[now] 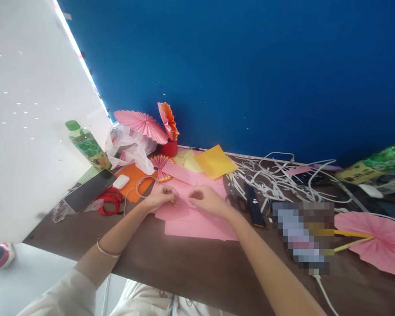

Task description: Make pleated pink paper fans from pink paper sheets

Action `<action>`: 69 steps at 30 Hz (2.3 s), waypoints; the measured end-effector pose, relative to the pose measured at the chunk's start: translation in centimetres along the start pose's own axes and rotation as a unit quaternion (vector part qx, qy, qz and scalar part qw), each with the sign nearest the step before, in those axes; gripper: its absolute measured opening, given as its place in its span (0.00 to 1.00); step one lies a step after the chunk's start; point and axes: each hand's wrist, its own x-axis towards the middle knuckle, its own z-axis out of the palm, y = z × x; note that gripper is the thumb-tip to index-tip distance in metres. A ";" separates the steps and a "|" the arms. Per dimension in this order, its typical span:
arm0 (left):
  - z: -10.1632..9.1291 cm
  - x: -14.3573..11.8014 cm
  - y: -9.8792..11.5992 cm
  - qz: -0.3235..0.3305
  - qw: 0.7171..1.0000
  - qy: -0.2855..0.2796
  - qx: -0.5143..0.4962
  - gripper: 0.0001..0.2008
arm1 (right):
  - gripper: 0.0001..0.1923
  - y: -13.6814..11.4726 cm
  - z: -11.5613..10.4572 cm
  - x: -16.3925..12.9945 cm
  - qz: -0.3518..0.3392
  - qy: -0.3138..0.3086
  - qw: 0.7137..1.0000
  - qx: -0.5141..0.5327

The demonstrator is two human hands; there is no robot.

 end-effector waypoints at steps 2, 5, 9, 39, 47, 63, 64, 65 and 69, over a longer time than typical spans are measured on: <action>0.1 0.0 -0.1 0.012 1.000 0.011 -0.010 0.06 | 0.08 0.0 0.1 -0.2 0.017 0.012 0.999 0.032; 0.6 -0.1 -0.2 0.012 0.998 0.013 -0.061 0.11 | 0.09 0.1 0.4 -0.4 0.047 0.062 0.993 0.084; 1.2 -0.5 -0.3 0.005 0.997 -0.018 -0.076 0.15 | 0.10 0.8 1.3 -0.4 0.066 0.108 0.984 0.126; 2.3 -0.4 -1.2 0.054 0.993 0.102 -0.014 0.08 | 0.11 -0.7 3.7 -0.9 -0.005 0.200 0.979 0.025; 2.5 -0.5 -1.2 0.077 0.990 0.107 -0.041 0.06 | 0.10 0.4 5.2 -0.6 -0.075 0.274 0.947 -0.150; 2.0 -1.2 0.0 0.005 0.995 -0.068 -0.066 0.13 | 0.17 0.7 2.8 -1.3 0.059 0.104 0.953 0.279; 2.1 -1.3 0.0 -0.004 0.995 -0.085 -0.059 0.14 | 0.17 1.0 3.0 -1.3 0.062 0.078 0.941 0.323; 2.1 -1.4 0.1 -0.012 0.994 -0.098 -0.052 0.14 | 0.16 1.3 3.2 -1.2 0.061 0.056 0.930 0.358; 2.0 -1.6 0.0 -0.039 0.992 -0.114 -0.039 0.15 | 0.13 1.9 3.9 -1.2 0.069 0.017 0.907 0.416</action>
